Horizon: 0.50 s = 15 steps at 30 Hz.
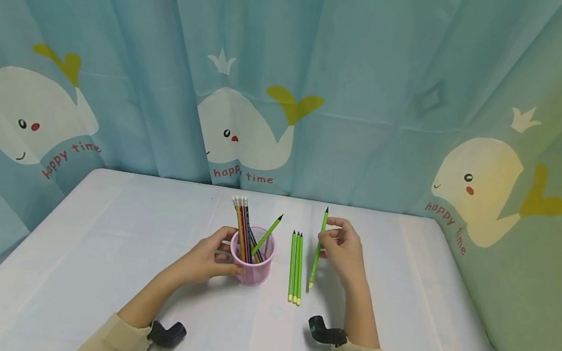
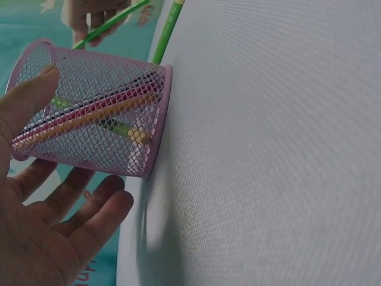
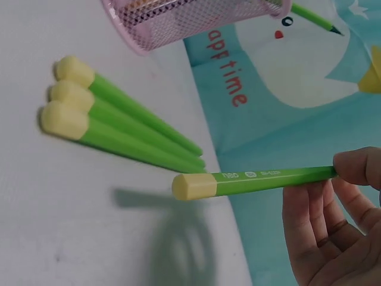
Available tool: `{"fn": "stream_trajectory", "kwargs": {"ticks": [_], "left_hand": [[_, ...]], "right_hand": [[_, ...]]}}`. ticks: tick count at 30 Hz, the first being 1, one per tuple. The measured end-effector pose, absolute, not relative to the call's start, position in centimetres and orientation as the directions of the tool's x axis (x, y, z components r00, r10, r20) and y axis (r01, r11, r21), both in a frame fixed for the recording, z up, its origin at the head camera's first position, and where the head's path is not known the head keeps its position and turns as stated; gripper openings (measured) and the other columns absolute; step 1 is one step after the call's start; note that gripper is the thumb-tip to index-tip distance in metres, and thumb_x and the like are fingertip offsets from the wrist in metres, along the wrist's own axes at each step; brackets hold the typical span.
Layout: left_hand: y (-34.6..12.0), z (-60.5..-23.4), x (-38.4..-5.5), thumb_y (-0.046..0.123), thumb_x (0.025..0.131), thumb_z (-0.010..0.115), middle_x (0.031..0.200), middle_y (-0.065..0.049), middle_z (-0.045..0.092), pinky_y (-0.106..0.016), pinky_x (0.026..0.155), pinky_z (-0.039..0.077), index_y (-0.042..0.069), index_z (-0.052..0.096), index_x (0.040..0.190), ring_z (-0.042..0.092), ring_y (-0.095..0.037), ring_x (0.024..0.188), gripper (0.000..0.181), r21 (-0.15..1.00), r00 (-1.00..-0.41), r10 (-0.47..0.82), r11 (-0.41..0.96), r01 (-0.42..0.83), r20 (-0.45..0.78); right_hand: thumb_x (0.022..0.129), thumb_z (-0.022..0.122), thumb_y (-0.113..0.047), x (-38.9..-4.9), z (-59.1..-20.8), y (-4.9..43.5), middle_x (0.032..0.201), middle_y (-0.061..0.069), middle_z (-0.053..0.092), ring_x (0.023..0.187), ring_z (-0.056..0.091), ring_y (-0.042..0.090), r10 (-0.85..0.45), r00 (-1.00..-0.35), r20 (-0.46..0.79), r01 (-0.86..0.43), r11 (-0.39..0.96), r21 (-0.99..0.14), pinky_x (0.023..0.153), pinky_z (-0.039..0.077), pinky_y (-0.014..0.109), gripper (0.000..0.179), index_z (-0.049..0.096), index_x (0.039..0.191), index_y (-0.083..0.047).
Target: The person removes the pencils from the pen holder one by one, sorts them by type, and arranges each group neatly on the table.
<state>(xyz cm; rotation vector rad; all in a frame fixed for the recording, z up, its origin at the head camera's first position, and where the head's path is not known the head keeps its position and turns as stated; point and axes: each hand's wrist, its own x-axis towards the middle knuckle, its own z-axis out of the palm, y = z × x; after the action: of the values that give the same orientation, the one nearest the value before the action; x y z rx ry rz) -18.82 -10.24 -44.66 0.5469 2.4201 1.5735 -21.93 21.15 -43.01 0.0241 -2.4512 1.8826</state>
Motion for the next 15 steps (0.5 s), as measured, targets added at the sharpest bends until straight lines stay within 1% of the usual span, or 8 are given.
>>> {"fn": "stream_trajectory", "kwargs": {"ticks": [3,6,10,15], "left_hand": [[-10.2,-44.6,-18.8,0.019,0.081,0.084,0.137,-0.011,0.056,-0.042,0.101,0.053,0.009,0.045,0.138,0.062,-0.028,0.117,0.069,0.914,-0.912,0.409,0.358,0.193,0.033],[-10.2,-44.6,-18.7,0.018,0.08,0.084,0.137,-0.012,0.056,-0.043,0.101,0.053,0.009,0.046,0.138,0.062,-0.029,0.117,0.069,0.917,-0.913,0.407,0.351,0.191,0.035],[-10.2,-44.6,-18.8,0.018,0.081,0.084,0.137,-0.011,0.056,-0.043,0.102,0.052,0.01,0.045,0.138,0.062,-0.028,0.118,0.069,0.913,-0.912,0.409,0.358,0.194,0.033],[-10.2,-44.7,-18.9,0.018,0.081,0.083,0.137,-0.011,0.056,-0.043,0.102,0.052,0.009,0.045,0.138,0.062,-0.028,0.118,0.069,0.912,-0.912,0.41,0.363,0.191,0.028]], "right_hand": [[0.094,0.061,-0.008,-22.1,-43.5,21.2,0.1,0.013,0.064,0.079,0.063,0.014,0.028,-0.999,0.027,-0.019,0.258,-0.966,0.065,0.06,0.028,0.041,0.051,0.133,-0.003],[0.094,0.061,-0.007,-22.1,-43.9,21.1,0.1,0.014,0.063,0.078,0.063,0.015,0.028,-1.0,0.008,-0.001,0.261,-0.965,0.064,0.06,0.028,0.042,0.05,0.134,-0.003],[0.094,0.061,-0.008,-22.2,-44.5,20.8,0.102,0.017,0.063,0.08,0.062,0.016,0.025,-1.0,-0.006,0.013,0.279,-0.96,0.064,0.06,0.028,0.042,0.05,0.135,-0.002],[0.094,0.061,-0.009,-22.6,-45.3,20.6,0.102,0.015,0.064,0.082,0.06,0.017,0.034,-0.999,-0.039,0.047,0.313,-0.949,0.066,0.06,0.03,0.04,0.052,0.133,-0.004]]}}
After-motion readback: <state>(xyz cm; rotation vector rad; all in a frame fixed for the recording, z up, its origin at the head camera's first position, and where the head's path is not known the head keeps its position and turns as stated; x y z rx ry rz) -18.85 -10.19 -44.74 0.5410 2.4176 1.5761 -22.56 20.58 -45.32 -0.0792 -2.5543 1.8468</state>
